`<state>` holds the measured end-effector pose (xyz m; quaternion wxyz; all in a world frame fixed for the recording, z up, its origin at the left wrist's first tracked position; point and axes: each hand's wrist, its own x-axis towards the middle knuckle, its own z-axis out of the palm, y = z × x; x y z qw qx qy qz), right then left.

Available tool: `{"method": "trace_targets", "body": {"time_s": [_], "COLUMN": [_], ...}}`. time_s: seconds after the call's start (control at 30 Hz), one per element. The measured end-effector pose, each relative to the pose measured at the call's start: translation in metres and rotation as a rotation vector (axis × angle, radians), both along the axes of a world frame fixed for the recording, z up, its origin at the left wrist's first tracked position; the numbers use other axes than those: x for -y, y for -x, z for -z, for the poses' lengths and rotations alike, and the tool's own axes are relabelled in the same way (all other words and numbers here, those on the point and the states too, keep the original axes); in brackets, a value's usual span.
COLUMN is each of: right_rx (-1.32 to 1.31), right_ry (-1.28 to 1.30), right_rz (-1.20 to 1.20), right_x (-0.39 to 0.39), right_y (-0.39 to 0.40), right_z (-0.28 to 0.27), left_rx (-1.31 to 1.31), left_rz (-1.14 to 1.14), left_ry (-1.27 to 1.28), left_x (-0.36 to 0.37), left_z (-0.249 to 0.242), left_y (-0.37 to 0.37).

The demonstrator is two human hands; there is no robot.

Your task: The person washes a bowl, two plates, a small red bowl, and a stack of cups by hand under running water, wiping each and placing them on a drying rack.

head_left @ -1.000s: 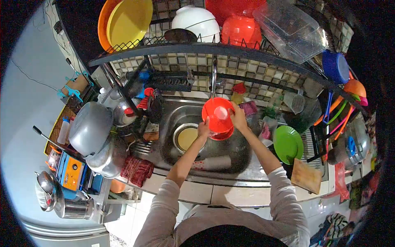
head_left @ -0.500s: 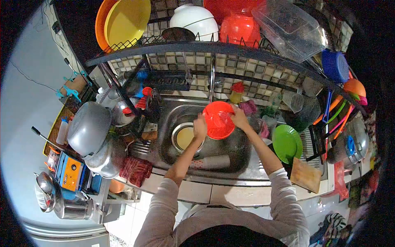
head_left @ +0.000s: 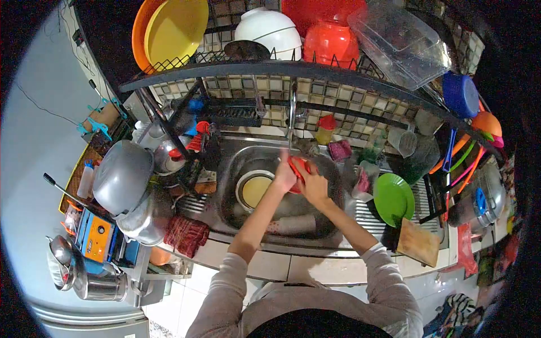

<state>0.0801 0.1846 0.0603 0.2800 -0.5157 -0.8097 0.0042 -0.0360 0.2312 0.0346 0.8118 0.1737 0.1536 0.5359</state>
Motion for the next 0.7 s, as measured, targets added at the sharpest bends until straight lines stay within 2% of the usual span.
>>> {"method": "trace_targets", "body": {"time_s": [0.03, 0.1, 0.13, 0.2, 0.23, 0.27, 0.3, 0.33, 0.4, 0.47, 0.53, 0.57, 0.6, 0.63, 0.7], "right_rx": [0.000, 0.128, 0.125, -0.394, -0.578, -0.477, -0.376, -0.382, -0.139, -0.178, -0.022, -0.060, -0.057, -0.098, -0.109], "right_ry": [-0.001, -0.064, -0.065, 0.152, 0.466, 0.333, 0.201, 0.195, 0.305, 0.196, 0.742, 0.749, 0.753, 0.788, 0.953], "right_rz": [0.001, -0.185, -0.185, -0.409, -0.314, -0.354, -0.391, -0.389, -0.738, -0.744, -0.612, -0.740, -0.742, -0.729, -0.666], "right_x": [0.004, 0.015, 0.000, -0.050, -0.042, -0.056, -0.071, -0.087, -0.113, -0.114, -0.112, -0.114, -0.114, -0.116, -0.115], "right_y": [-0.003, -0.006, -0.006, -0.004, 0.005, 0.015, 0.022, 0.027, 0.040, 0.044, 0.045, 0.047, 0.047, 0.047, 0.045], "right_z": [-0.007, -0.018, -0.008, 0.011, -0.033, -0.038, -0.038, -0.039, -0.044, -0.068, -0.085, -0.085, -0.085, -0.083, -0.084], "left_rx": [-0.209, -0.228, -0.243, -0.211, -0.224, -0.237, -0.243, -0.302, -0.370, -0.482, -0.340, -0.458, -0.576, -0.571, -0.294], "left_rz": [-0.129, -0.128, -0.129, -0.176, -0.212, -0.247, -0.242, -0.293, -0.352, -0.463, -0.415, -0.460, -0.500, -0.501, -0.417], "left_ry": [0.075, 0.026, -0.028, -0.051, 0.055, 0.162, 0.162, 0.106, 0.042, 0.083, -0.036, 0.021, 0.077, 0.079, 0.044], "left_x": [0.008, 0.000, -0.005, -0.007, -0.011, -0.012, -0.008, -0.004, 0.005, 0.014, 0.004, 0.007, 0.008, -0.003, -0.024], "left_z": [-0.005, 0.028, 0.043, 0.054, 0.062, 0.066, 0.066, 0.060, 0.040, 0.020, 0.027, 0.025, 0.021, 0.032, 0.060], "left_y": [0.004, 0.022, 0.029, 0.035, 0.038, 0.038, 0.037, 0.035, 0.035, 0.034, 0.045, 0.050, 0.054, 0.058, 0.070]}}
